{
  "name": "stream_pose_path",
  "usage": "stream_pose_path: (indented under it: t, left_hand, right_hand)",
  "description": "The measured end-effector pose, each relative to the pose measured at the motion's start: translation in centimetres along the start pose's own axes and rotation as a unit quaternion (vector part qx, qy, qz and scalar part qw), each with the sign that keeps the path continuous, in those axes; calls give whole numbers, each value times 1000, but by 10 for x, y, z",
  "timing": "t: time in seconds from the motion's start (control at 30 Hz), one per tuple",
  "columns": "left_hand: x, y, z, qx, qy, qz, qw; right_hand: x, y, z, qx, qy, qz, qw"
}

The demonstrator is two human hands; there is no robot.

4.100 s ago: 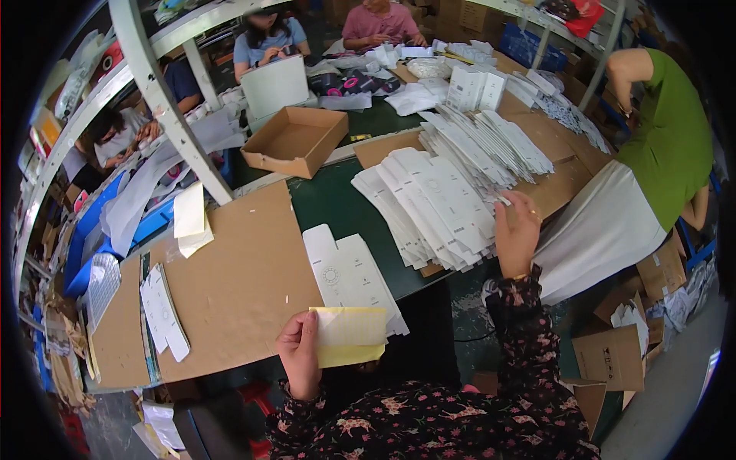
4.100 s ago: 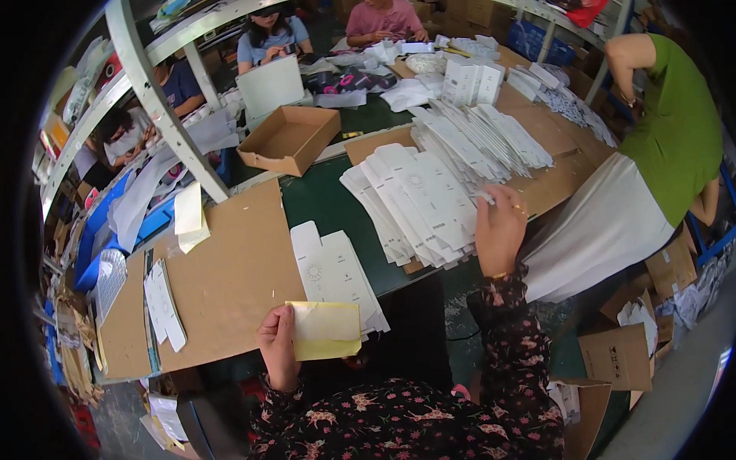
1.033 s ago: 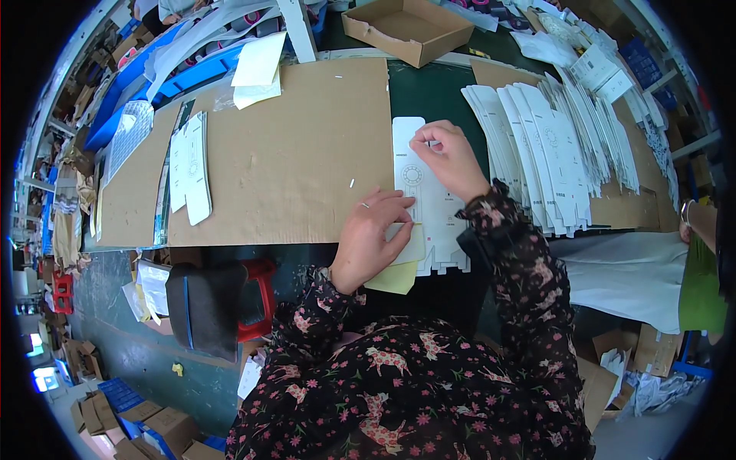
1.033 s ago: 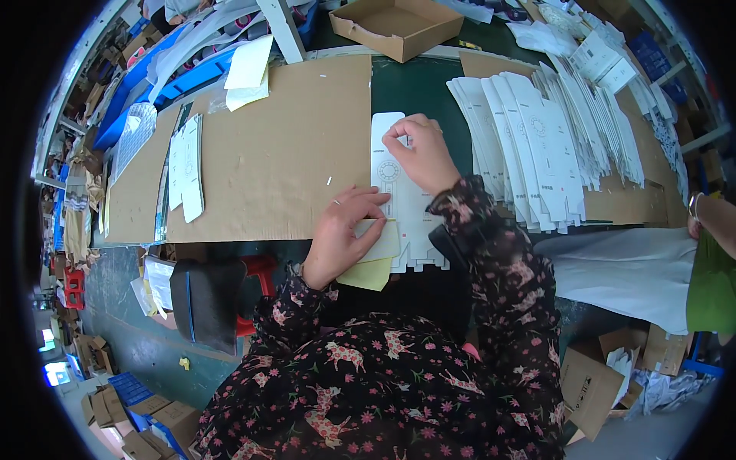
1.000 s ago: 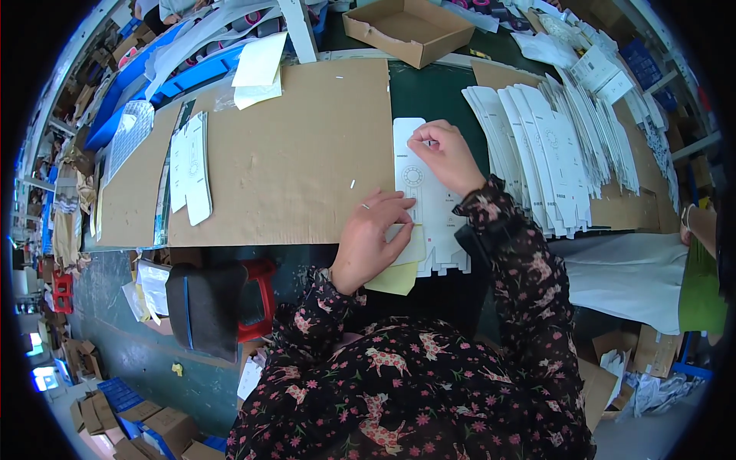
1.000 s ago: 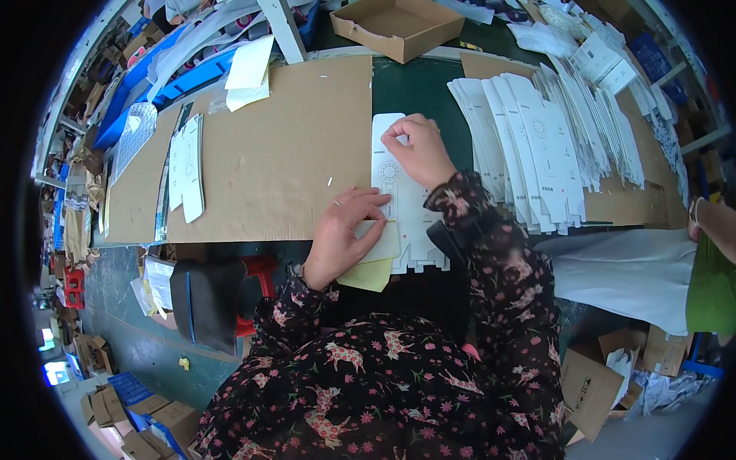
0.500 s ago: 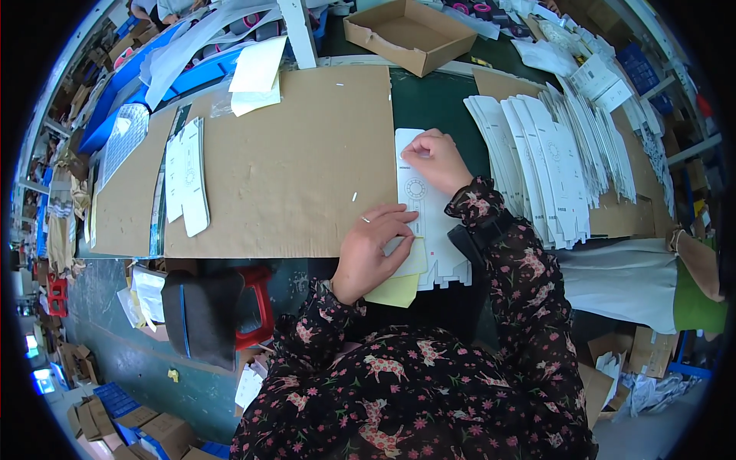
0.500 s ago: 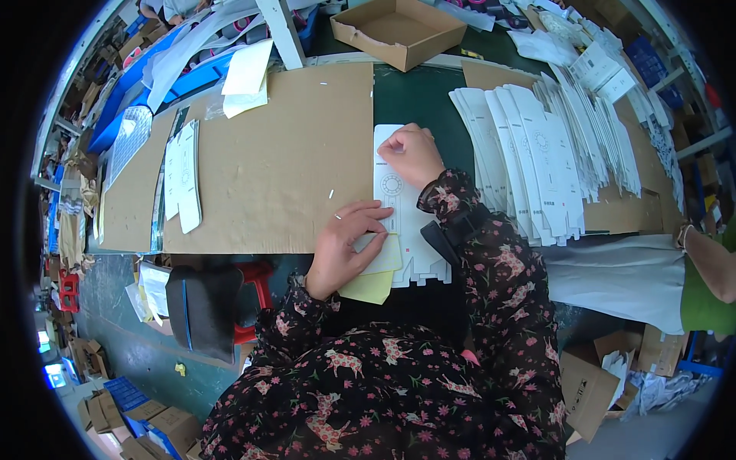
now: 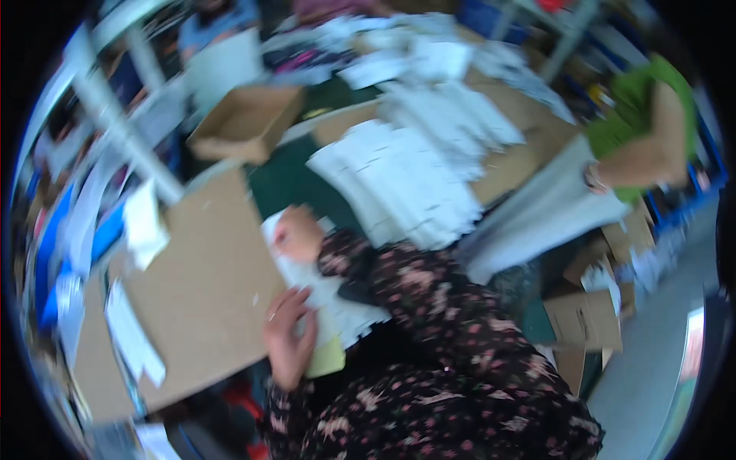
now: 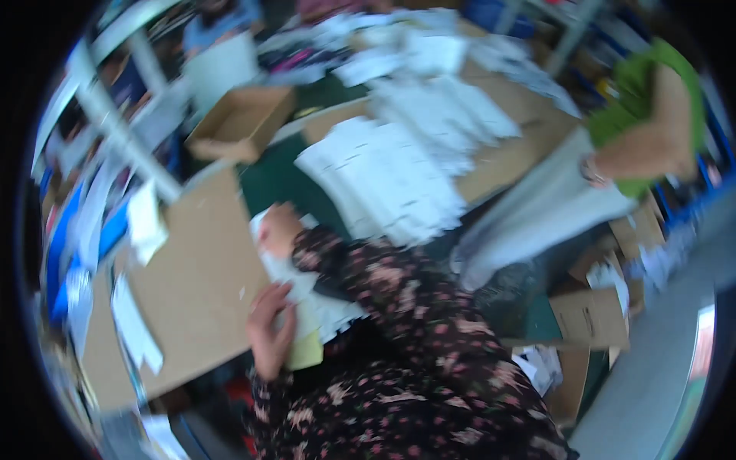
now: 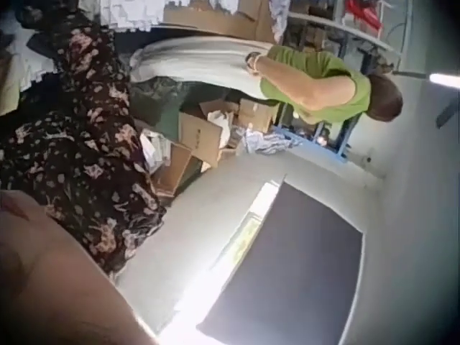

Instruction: The person picks up a flat box, peels a sticker from a sheet, and presses it onto the box. They then set the box aside and repeat the process with another box and sticker.

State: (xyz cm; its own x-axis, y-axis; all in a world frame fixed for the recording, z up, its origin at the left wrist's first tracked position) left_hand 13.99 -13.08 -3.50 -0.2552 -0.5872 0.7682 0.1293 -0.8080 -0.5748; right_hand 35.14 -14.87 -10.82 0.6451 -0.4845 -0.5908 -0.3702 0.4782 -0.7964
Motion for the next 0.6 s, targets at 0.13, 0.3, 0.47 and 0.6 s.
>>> stream_pose_path:
  t: [0.13,0.3,0.47,0.6]
  left_hand:
    - [13,4,-2,-2,9,-22,1000]
    - [10,7,1,-5,2,-24,1000]
    - [3,4,-2,-12,-21,-49,999]
    - [0,-6,-13,31,-64,-68,995]
  right_hand:
    - [-5,-15,-7,22,61,86,994]
    - [-6,-29,-16,43,53,94,993]
    - [-13,-39,-31,100,-38,113,988]
    - [-55,-90,-108,142,-66,53,986]
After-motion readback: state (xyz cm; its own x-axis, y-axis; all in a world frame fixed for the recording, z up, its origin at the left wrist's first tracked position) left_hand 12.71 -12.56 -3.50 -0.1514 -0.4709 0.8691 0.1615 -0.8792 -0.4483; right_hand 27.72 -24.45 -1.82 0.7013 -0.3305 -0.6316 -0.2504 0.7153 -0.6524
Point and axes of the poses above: each hand's wrist, its own z-axis towards the middle knuckle, its own y-axis out of the palm, x = y × z, the point moved 10 cm from there along z, towards the middle knuckle, and after that the axes turned 11 degrees about -x, right-handed, at the moved point
